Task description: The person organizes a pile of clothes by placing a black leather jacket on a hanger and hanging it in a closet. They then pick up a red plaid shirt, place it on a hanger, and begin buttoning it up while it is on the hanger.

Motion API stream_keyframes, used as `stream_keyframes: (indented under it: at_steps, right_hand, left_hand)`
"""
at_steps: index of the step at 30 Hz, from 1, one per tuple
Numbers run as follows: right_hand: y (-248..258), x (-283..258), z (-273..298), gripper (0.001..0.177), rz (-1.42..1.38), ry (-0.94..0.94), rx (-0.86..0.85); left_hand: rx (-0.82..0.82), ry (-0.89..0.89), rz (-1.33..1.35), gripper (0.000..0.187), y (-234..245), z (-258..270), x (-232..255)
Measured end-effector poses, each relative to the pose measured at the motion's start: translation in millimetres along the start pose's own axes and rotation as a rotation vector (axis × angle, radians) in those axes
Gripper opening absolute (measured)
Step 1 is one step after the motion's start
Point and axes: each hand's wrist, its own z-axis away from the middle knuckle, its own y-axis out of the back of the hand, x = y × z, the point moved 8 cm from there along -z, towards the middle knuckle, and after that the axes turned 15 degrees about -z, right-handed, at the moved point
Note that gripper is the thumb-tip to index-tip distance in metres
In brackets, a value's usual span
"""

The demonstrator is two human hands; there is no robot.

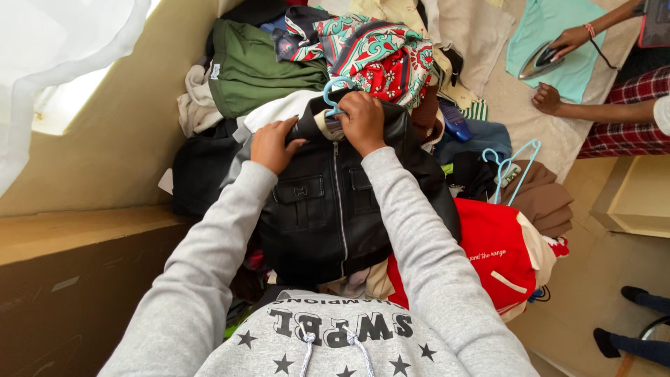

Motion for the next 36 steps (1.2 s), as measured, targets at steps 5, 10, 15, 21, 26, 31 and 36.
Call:
stream_keyframes:
  at_steps: [5,10,15,21,26,31,36]
  right_hand:
    - [71.2,-69.5,22.5,0.022,-0.022,0.150,0.155]
    - [186.5,-185.5,54.6,0.020,0.020,0.339,0.339]
    - [287.9,-304.0,108.2,0.022,0.104,0.568,0.439]
    - [395.4,-365.5,186.1,0.019,0.079,0.549,0.354]
    - [459.7,-424.9,256.5,0.019,0.347,0.552,0.449]
    - [495.5,-469.0,306.6,0.020,0.567,0.535,0.474]
    - [530.5,-481.7,345.1,0.019,0.694,0.436,0.527]
  left_hand:
    - [0.238,-0.151,-0.142,0.046,96.5,41.6,77.1]
    - [0.443,-0.341,-0.230,0.034,202.1,97.1,168.2]
    - [0.626,-0.474,-0.283,0.029,290.1,165.2,248.2]
    - [0.730,-0.557,-0.384,0.027,328.1,238.8,326.9]
    - [0.750,-0.664,-0.376,0.039,331.2,268.7,375.8]
    - [0.750,-0.637,0.371,0.070,348.9,251.8,374.2]
    - [0.173,-0.712,0.749,0.074,291.5,185.2,410.2]
